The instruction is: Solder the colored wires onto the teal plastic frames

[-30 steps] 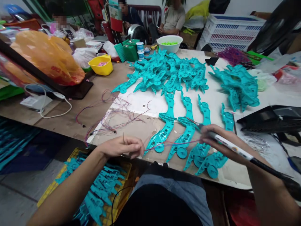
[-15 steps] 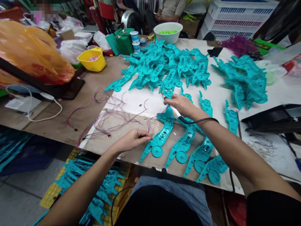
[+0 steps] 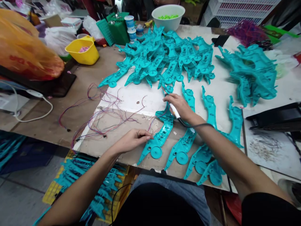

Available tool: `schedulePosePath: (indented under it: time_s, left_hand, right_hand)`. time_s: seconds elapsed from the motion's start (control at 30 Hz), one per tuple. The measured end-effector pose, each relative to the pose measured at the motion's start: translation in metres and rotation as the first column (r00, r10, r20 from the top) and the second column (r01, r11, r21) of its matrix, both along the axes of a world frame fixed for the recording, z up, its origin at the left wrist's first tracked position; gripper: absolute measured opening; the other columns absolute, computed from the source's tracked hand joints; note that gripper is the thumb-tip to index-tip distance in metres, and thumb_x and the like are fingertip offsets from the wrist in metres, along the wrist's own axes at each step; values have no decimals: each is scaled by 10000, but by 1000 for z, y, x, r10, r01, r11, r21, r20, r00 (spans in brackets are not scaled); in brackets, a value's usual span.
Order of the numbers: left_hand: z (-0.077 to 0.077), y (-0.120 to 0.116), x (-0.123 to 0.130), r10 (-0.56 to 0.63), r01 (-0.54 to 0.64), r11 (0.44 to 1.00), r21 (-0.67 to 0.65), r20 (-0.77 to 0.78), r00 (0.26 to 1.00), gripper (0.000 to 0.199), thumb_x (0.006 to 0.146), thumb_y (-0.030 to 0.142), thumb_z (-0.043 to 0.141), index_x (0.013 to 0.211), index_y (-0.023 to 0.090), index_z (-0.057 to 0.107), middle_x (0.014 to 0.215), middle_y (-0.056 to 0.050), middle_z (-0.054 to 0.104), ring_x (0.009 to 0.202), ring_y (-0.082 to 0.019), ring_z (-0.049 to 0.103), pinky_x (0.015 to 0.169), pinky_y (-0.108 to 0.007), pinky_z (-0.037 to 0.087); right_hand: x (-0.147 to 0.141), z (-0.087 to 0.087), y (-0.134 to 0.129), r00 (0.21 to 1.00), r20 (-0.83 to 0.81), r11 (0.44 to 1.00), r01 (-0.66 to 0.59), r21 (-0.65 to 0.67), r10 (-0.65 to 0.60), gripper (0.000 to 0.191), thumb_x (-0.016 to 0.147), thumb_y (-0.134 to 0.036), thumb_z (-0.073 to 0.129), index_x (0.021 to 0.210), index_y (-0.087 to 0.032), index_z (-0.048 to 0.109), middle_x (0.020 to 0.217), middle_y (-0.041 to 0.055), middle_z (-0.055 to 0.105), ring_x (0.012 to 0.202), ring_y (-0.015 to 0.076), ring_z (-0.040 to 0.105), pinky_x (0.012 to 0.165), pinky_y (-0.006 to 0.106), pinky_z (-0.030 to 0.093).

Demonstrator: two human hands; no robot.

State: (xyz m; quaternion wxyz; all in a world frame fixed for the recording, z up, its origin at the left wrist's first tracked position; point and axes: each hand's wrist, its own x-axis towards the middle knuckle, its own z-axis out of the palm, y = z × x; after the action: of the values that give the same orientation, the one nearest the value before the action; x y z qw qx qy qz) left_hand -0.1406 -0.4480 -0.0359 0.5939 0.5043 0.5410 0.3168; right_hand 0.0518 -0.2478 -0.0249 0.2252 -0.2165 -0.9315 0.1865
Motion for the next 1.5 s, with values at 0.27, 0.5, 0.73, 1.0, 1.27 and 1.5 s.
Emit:
schedulePosePath:
  time_s: [0.27, 0.5, 0.73, 1.0, 1.27, 1.5]
  left_hand:
    - [-6, 1, -4, -8, 7, 1000, 9, 40, 999, 309, 859, 364, 583, 984, 106, 699, 897, -71, 695, 806, -156, 579, 740, -270, 440]
    - [4, 3, -2, -110, 111, 993, 37, -34, 993, 278, 867, 348, 551, 908, 117, 700, 742, -17, 627, 686, -119, 517, 644, -232, 402]
    - [14, 11, 19, 14, -13, 1000, -28, 19, 1000, 300, 817, 388, 591, 892, 104, 651, 591, 20, 525, 517, -93, 470, 490, -209, 344]
    - [7, 12, 31, 118, -110, 991, 81, -104, 988, 208, 803, 311, 582, 729, 119, 619, 640, 0, 567, 582, -99, 462, 540, -216, 335]
    - [-2, 9, 36, 165, -79, 968, 239, -364, 917, 121, 785, 205, 579, 721, 134, 653, 715, -17, 641, 659, -124, 539, 609, -225, 380]
    - [-8, 12, 39, 131, 1, 967, 256, -497, 858, 136, 785, 172, 552, 734, 128, 671, 664, -17, 619, 621, -124, 529, 567, -222, 358]
  right_hand:
    - [13, 12, -108, 958, -206, 851, 66, -521, -201, 246, 823, -243, 601, 1043, -232, 492, 901, 20, 682, 787, 167, 643, 719, 297, 487]
    - [7, 8, -120, 914, -271, 842, 123, -526, -302, 222, 826, -240, 589, 1028, -240, 497, 829, -9, 626, 715, 143, 596, 680, 277, 479]
    - [14, -2, -132, 952, -184, 908, 160, -386, -246, 245, 817, -184, 574, 1047, -255, 527, 888, 7, 643, 816, 170, 650, 782, 300, 502]
    - [12, -7, -136, 951, -170, 906, 178, -385, -259, 224, 842, -217, 581, 1061, -253, 548, 926, 27, 662, 865, 194, 649, 791, 318, 510]
    - [57, 16, -160, 894, -326, 933, 217, -287, -308, 279, 916, -380, 553, 1115, -214, 657, 941, 72, 676, 851, 199, 625, 766, 339, 501]
    - [68, 7, -184, 877, -359, 934, 230, -274, -321, 170, 841, -119, 614, 971, -201, 686, 809, 44, 678, 764, 167, 649, 679, 300, 532]
